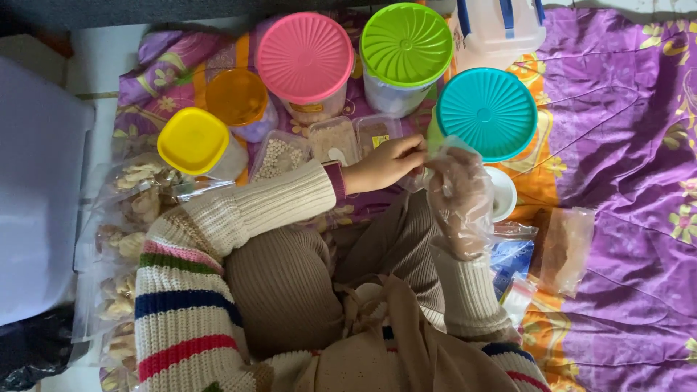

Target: A person sitting on the floor is portioning various snacks from large plastic containers into small individual plastic bags.

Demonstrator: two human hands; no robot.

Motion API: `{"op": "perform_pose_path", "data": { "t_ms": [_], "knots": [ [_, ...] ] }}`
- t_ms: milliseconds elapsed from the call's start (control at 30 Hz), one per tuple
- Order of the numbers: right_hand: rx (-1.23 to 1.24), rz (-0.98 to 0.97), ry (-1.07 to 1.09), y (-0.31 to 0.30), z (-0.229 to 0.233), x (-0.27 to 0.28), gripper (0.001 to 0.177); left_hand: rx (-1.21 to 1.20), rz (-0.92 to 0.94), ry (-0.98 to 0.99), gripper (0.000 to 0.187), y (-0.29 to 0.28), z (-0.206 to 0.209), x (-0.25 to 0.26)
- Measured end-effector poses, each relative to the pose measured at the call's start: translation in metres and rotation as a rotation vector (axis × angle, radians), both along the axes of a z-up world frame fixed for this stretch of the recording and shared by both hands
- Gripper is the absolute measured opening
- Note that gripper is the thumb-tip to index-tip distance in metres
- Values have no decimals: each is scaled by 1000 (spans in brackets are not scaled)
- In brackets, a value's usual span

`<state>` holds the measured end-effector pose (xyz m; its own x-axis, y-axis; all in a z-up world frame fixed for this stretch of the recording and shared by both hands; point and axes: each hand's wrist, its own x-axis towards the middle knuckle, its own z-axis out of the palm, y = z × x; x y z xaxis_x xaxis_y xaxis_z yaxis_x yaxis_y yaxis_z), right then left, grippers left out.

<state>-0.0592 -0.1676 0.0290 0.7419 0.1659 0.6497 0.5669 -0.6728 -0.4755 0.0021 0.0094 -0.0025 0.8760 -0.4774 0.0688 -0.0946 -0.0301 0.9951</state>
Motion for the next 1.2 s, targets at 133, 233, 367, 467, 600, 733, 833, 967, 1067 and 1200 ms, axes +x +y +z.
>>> {"op": "perform_pose_path", "data": {
  "t_ms": [133,233,367,467,600,733,833,967,1067,1200],
  "knots": [
    [-198,31,-84,-3,-1,11,16,21,22,30,17,3,-24,8],
    [-318,61,-118,2,-10,23,18,35,21,32,17,6,-21,6],
    [-502,72,96,6,-17,37,21,62,-18,-32,15,12,6,-5],
    [-548,92,318,18,-3,42,24,80,-37,-47,16,16,-1,-1],
    [-537,23,674,36,-42,73,32,-8,15,-3,17,22,-19,10],
    [-606,71,609,41,-115,91,43,28,17,8,18,33,-6,5],
    [-624,98,623,19,-332,139,40,94,28,-37,18,35,-9,7],
    [-636,149,636,-36,-431,219,36,183,2,-44,19,36,-9,8],
    [-592,178,642,-34,-425,213,35,209,-7,-16,18,38,-11,8],
    [-510,230,651,-35,-414,201,33,288,-76,-137,15,42,8,5]
  ]
}}
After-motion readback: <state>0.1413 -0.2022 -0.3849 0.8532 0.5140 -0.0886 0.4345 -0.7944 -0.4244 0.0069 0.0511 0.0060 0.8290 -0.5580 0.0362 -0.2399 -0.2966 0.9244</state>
